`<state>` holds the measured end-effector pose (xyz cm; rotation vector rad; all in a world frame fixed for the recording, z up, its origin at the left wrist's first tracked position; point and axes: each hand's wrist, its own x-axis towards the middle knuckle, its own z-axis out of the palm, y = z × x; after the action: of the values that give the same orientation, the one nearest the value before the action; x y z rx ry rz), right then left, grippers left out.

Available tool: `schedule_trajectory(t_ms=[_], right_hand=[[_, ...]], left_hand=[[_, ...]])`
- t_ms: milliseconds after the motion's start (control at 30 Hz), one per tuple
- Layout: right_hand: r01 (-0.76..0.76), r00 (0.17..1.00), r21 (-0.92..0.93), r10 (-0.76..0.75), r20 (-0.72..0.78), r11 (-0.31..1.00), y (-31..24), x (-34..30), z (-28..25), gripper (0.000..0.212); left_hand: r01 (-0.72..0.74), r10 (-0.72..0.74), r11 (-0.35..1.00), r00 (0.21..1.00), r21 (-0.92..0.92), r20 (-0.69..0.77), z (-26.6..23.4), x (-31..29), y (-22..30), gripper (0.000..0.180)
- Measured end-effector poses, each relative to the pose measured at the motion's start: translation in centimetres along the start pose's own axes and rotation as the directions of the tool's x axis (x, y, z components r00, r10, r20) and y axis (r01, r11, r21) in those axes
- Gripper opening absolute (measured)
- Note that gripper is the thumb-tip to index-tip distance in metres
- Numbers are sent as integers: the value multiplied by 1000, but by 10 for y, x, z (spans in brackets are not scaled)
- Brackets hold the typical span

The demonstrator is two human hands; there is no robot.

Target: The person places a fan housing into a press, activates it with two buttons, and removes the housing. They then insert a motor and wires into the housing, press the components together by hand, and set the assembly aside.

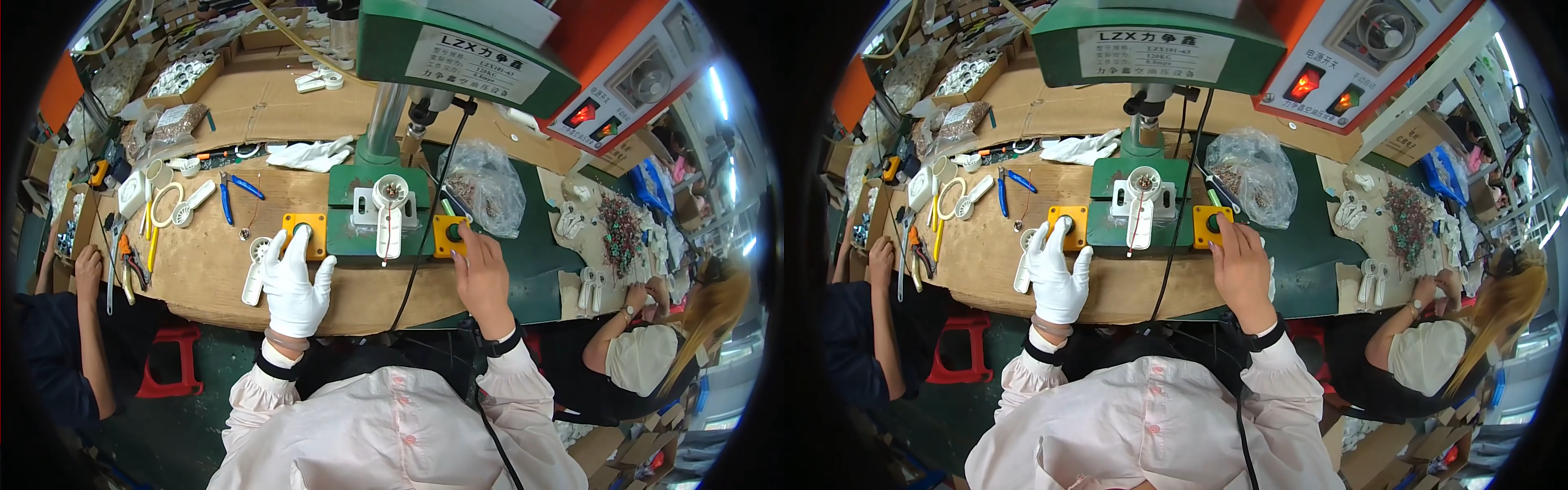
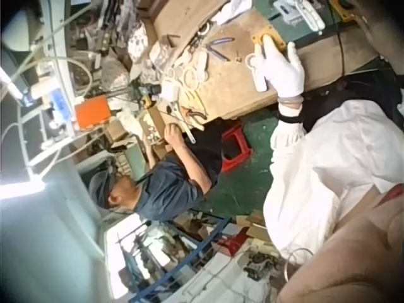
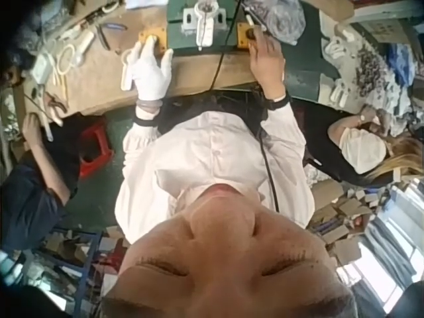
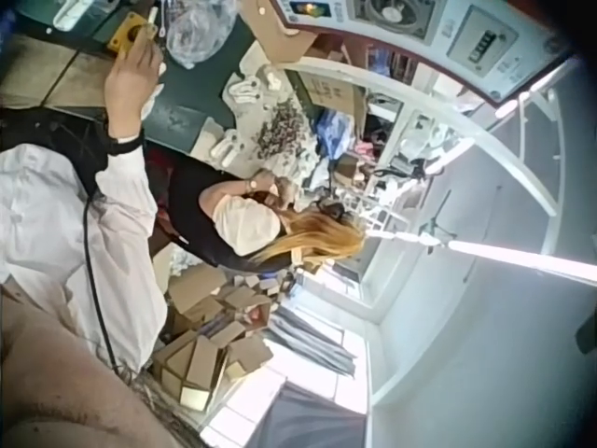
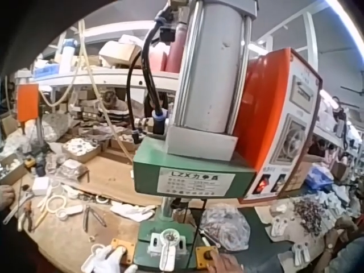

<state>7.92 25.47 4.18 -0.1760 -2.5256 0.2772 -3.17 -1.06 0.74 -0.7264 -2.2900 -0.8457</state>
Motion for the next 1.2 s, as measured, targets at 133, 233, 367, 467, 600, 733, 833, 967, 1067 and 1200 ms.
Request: schedule_trajectory(t_ms=[133, 233, 367, 467, 600, 733, 833, 967, 1067, 1200], right_hand=[[90, 996, -105, -90, 9, 990, -3, 1, -1, 45], [159, 987, -171, -152, 55, 972, -2, 6, 0, 46], [168, 986, -119, -165, 40, 979, 2, 7, -5, 46], [90, 996, -50, -90, 8, 995, 1, -3, -8, 47], [55, 996, 24, -54, -66, 998, 1, -14, -8, 47], [44, 994, 40, -40, -100, 998, 1, -5, -7, 49], [47, 995, 42, -43, -89, 998, 2, -1, -3, 50], [78, 996, 38, -76, -43, 996, 1, -2, 7, 51], [70, 997, -17, -71, -15, 997, 0, -5, 9, 52], [61, 998, -29, -61, 4, 998, -4, -1, 5, 51]], left_hand=[[15, -16, 999, 1000, 40, 22, 3, -1, -1, 59], [35, -36, 999, 999, 42, 36, 5, 3, 0, 59], [44, -44, 999, 999, 4, 12, 4, 4, 4, 61], [12, -13, 1000, 998, -15, -61, 4, 2, 12, 62], [-76, 63, 989, 992, -125, -106, 3, 1, 25, 65], [1, -16, 996, 986, -90, -168, 8, 6, 23, 63], [67, -73, 997, 986, -47, -150, 7, 4, 13, 63], [53, -52, 998, 999, 40, -10, 3, -5, 4, 67], [80, -82, 997, 989, 18, 120, -5, 12, 8, 66], [79, -79, 997, 997, -13, 24, -10, 7, 11, 61]])
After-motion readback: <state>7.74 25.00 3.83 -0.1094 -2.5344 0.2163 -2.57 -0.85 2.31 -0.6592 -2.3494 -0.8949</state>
